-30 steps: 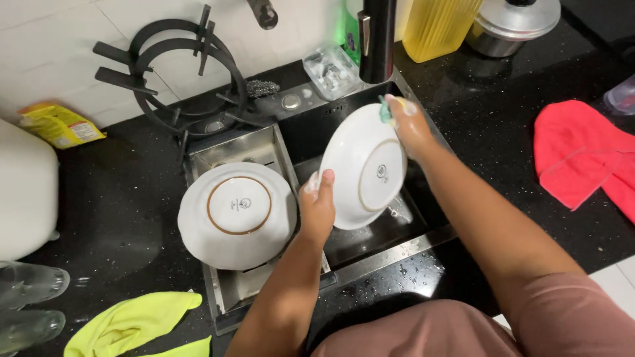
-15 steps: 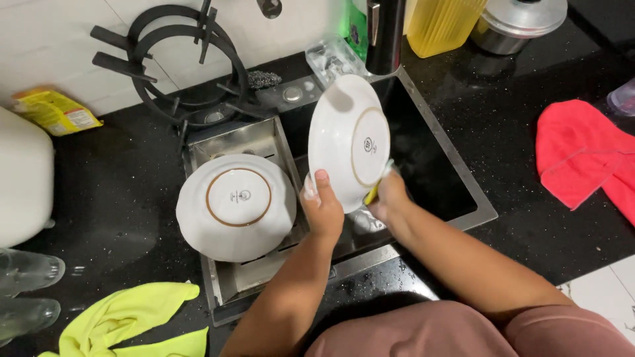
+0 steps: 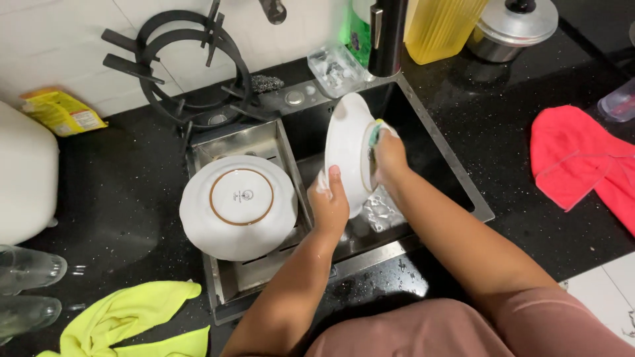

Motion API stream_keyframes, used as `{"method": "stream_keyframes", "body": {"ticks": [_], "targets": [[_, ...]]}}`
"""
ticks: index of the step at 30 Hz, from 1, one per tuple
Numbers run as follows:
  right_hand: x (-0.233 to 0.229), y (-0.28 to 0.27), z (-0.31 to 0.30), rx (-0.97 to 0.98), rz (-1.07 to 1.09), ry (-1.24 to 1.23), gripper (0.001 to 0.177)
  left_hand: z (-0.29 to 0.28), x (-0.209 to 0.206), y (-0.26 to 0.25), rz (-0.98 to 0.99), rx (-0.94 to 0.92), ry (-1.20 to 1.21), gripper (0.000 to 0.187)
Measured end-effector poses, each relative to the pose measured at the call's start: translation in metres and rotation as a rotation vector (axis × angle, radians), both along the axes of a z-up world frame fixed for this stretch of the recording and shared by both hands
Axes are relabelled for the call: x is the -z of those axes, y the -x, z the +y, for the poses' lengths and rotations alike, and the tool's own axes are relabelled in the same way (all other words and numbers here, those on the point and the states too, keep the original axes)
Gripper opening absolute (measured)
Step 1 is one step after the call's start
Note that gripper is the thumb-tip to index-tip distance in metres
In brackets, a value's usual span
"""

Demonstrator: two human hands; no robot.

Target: Washing plates and a plastic measuring cup in a kitchen sink using soap and a sponge.

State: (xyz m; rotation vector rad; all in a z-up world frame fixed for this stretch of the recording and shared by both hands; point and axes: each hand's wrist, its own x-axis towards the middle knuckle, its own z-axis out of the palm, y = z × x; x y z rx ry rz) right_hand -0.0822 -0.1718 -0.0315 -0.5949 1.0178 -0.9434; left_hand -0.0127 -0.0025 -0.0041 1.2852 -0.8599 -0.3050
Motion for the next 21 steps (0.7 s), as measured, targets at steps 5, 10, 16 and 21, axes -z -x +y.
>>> {"method": "stream_keyframes", "body": {"ticks": [5,10,16,21], "targets": [[-0.007,-0.003,0.064,0.043,0.538,0.778,0.055,0.000,-0.006,-0.010,0.001,-0.060,-0.086,0.037],[-0.042,0.022,0.119,-0.318,0.611,1.258,0.067,-0.005,0.001,-0.018,0.280,-0.051,-0.019,0.044],[0.018,0.043,0.039,-0.207,0.944,1.322,0.065,-0.012,0.017,-0.016,0.440,0.019,-0.017,0.044],[0.028,0.028,-0.040,-0.129,0.749,1.069,0.043,-0.003,-0.004,-0.019,0.285,-0.007,-0.186,0.047]]}}
